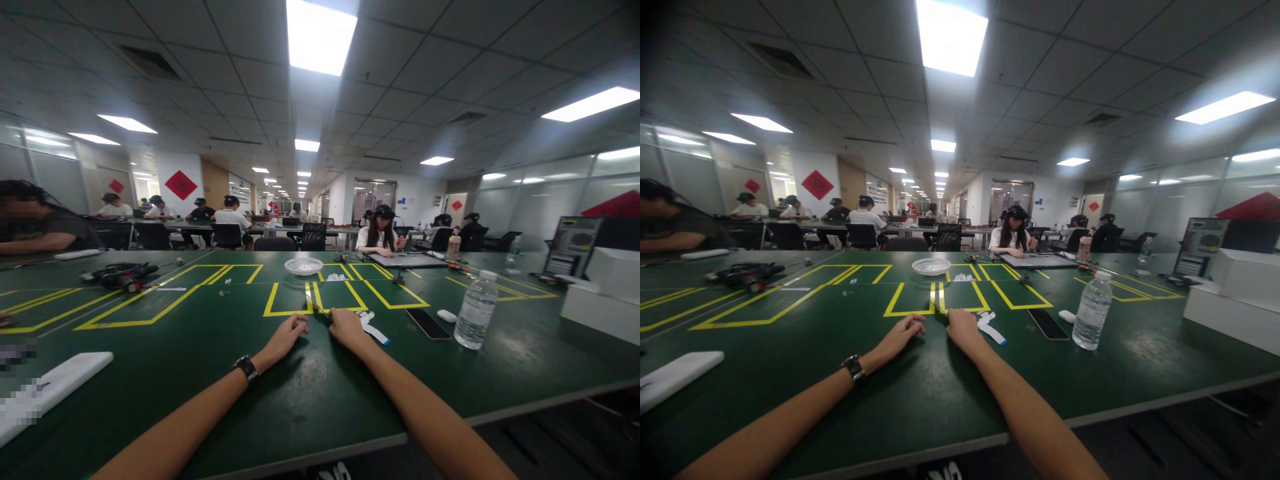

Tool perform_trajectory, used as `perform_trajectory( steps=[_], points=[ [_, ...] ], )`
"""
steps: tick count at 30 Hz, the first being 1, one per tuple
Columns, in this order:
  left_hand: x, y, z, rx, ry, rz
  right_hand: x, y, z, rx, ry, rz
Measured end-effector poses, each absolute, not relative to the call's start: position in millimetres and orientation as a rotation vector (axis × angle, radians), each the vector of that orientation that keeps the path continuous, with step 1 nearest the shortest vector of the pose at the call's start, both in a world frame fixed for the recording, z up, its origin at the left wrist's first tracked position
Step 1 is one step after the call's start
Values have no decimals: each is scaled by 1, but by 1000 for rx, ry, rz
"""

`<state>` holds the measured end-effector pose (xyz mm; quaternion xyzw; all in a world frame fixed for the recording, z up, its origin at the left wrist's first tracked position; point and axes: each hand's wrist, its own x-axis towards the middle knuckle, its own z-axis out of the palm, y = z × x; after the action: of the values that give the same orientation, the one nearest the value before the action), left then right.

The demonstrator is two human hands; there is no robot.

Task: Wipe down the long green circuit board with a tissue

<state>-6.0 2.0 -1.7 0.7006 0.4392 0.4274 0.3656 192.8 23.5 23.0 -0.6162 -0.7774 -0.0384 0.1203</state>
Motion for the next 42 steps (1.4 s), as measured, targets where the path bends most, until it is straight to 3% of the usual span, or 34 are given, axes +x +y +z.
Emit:
perform_trajectory(
  steps=[14,20,27,32,42],
  points=[
    [-10,17,-12,1300,1129,1349,167,0,28,-1055,-2301,365],
    [-8,20,-13,1125,1079,1462,165,-4,32,-784,-2395,299],
    [-10,21,-9,1007,1024,1428,205,29,32,-1494,-2164,-165],
    [-11,21,-6,991,986,1423,254,52,19,-2040,-1996,-168],
    [-6,14,-2,1078,874,1379,266,63,11,-2115,-2057,-79]
  ],
)
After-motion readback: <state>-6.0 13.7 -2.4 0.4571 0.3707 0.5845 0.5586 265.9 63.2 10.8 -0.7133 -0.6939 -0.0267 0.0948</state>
